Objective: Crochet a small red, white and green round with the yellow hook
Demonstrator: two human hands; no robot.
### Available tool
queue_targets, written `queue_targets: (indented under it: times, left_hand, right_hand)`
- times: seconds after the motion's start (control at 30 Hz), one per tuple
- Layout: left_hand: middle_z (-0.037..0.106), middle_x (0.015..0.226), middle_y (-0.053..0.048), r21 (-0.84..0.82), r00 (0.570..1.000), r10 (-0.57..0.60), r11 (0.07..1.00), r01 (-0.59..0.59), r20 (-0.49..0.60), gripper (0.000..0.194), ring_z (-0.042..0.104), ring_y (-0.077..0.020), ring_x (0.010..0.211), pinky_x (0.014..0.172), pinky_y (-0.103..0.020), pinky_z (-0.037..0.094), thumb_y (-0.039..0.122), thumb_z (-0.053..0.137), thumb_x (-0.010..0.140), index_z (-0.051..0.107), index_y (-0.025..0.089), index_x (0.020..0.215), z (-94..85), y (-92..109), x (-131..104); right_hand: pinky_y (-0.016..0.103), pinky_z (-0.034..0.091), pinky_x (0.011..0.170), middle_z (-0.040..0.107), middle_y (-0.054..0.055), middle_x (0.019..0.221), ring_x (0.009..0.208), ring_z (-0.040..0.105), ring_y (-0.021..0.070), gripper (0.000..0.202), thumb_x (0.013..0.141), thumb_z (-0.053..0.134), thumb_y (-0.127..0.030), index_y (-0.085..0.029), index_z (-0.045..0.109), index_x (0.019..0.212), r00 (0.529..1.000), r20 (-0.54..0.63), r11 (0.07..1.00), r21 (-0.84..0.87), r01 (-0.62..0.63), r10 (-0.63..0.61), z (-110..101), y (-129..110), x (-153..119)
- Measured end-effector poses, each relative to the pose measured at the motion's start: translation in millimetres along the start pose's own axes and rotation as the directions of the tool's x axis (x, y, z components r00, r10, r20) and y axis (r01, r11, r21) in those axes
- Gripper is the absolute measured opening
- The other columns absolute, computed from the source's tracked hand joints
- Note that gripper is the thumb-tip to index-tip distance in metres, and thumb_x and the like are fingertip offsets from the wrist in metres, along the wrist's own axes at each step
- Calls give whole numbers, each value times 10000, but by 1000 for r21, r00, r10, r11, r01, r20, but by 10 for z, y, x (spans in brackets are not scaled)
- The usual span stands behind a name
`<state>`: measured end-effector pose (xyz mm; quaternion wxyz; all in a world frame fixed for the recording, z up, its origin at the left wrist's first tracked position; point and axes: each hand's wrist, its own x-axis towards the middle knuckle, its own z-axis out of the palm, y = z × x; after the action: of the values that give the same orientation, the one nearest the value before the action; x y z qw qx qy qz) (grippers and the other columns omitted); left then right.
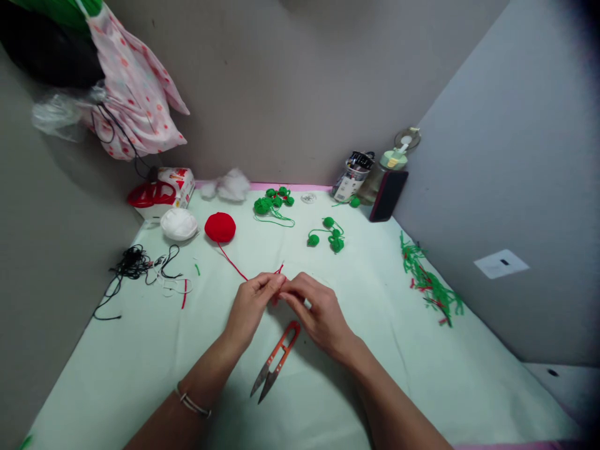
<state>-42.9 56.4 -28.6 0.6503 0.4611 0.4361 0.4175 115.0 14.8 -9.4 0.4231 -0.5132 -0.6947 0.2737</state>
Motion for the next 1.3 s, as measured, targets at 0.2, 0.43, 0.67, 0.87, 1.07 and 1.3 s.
queue_targets:
  times: [0.2,0.43,0.67,0.87,1.07,1.3]
  left_hand:
    - [717,732,3,-49,1000,-13,999,12,-16,224,665,-147,654,694,-276,537,353,825,752,706,173,812,-9,-2,36]
    - [681,640,29,-48,999,43,998,-43,-10,186,669,-152,578,583,-264,565,328,778,786,658,197,838,96,9,-14]
    - [690,736,21,-33,996,94,995,-94,4,118,680,-142,605,600,-264,585,292,763,810,691,200,819,124,30,-54]
    - [702,734,16,-14,993,121,993,-121,-13,87,685,-149,604,618,-276,591,264,768,816,703,207,816,132,8,-84]
    - [760,804,-3,-9,988,145,989,-146,-47,63,701,-153,620,639,-286,607,241,759,815,757,215,873,139,-11,-93]
    - [736,723,0,-19,993,111,994,-112,-40,83,708,-172,623,649,-300,614,265,803,790,750,205,816,122,-2,-80]
  right_hand:
    - [267,526,692,687,40,866,758,661,171,179,1024,557,-108,-213,701,1045,986,13,956,-242,164,-166,-16,69,-20]
    - [286,544,710,702,64,874,779,686,189,135,1038,586,-165,-207,705,989,963,-156,914,-380,145,-218,-2,127,-10]
    - [292,559,746,731,67,919,815,708,187,205,1036,548,-162,-233,740,1021,980,-172,969,-241,59,-103,-10,124,-2]
    - [302,549,714,743,36,845,740,687,181,61,946,685,-238,-223,728,905,975,-177,991,30,-128,131,-32,139,24]
    - [271,532,649,719,9,767,663,657,156,91,918,709,-262,-211,681,848,970,-171,982,99,-159,174,-32,133,37]
    - [281,550,663,724,19,790,679,666,162,109,932,692,-269,-214,685,838,967,-177,979,120,-164,183,-16,126,47]
